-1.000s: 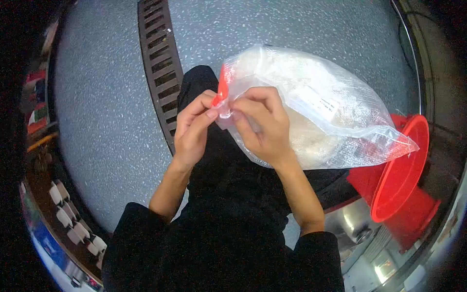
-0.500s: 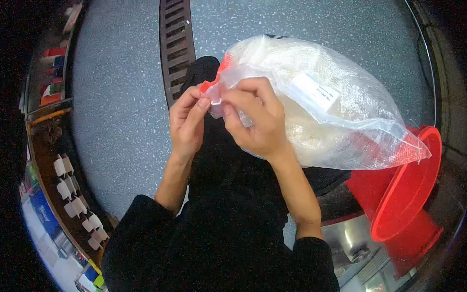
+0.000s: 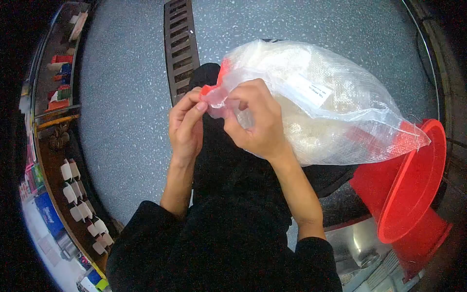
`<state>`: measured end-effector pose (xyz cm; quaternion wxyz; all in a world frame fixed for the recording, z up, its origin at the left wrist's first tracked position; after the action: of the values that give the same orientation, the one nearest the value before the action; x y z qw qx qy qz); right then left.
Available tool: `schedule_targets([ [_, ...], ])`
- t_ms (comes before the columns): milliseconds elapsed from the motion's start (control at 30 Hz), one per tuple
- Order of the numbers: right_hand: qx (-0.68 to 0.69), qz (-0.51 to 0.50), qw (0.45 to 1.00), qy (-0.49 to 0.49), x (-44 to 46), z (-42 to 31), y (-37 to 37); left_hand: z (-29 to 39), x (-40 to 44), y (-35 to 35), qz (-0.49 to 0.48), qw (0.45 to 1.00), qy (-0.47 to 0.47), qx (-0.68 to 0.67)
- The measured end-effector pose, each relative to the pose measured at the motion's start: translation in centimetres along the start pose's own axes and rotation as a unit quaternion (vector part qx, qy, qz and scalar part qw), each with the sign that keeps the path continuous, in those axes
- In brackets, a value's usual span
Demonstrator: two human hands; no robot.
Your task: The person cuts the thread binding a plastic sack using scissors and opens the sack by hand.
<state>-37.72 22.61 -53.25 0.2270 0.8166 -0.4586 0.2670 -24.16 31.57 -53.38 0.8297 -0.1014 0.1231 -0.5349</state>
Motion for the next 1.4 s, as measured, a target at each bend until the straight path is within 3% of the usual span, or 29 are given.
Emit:
schedule_targets([
  [133, -0.020, -0.020, 0.999, 0.035, -0.2, 0.1, -0.2, 0.0, 0.2, 0.1, -0.040, 0.999, -0.007, -0.002],
  [333, -0.012, -0.050, 0.998, 0.034, -0.6, 0.1, 0.0, 0.7, -0.7, 0.0, -0.018, 0.993, -0.036, 0.113],
  [433, 0.001, -0.043, 0.998, 0.036, -0.6, 0.2, 0.4, 0.8, -0.5, -0.1, 0.003, 1.000, -0.028, 0.014],
  [900, -0.011, -0.033, 0.999, 0.023, -1.1, 0.1, -0.2, 0.3, -0.6, 0.0, -0.013, 0.996, -0.045, 0.075],
  [1000, -0.008, -0.031, 0.999, 0.020, -1.1, 0.1, -0.2, 0.9, -0.9, -0.7, 0.062, 0.985, -0.079, 0.138],
  [1033, -0.008, -0.032, 0.999, 0.017, -1.2, 0.2, -0.1, 1.3, -1.0, -1.0, 0.099, 0.978, -0.092, 0.161],
  [1067, -0.009, -0.033, 0.999, 0.015, -1.1, 0.2, 0.0, 2.1, -0.9, -1.2, 0.086, 0.945, -0.175, 0.264],
  [1133, -0.012, -0.030, 0.999, 0.013, -1.0, 0.1, 0.0, 3.2, -1.0, -1.4, 0.055, 0.826, -0.329, 0.454],
  [1267, -0.016, -0.028, 0.999, 0.006, -1.0, 0.2, -0.1, 4.3, -0.9, -1.4, 0.063, 0.734, -0.399, 0.547],
  [1400, -0.016, -0.016, 1.000, 0.003, -0.9, 0.3, -0.2, 4.5, -0.7, -1.4, 0.036, 0.709, -0.408, 0.574],
])
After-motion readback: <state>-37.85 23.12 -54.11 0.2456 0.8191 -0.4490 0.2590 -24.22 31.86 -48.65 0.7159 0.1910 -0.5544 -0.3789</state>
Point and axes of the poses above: each hand's wrist, its own x-axis towards the middle knuckle, its own y-axis out of the back of the hand, z = x × y, the point moved 3 cm from there along x, towards the middle knuckle, and after that the axes turned 9 degrees about y, right-handed, at the moved point
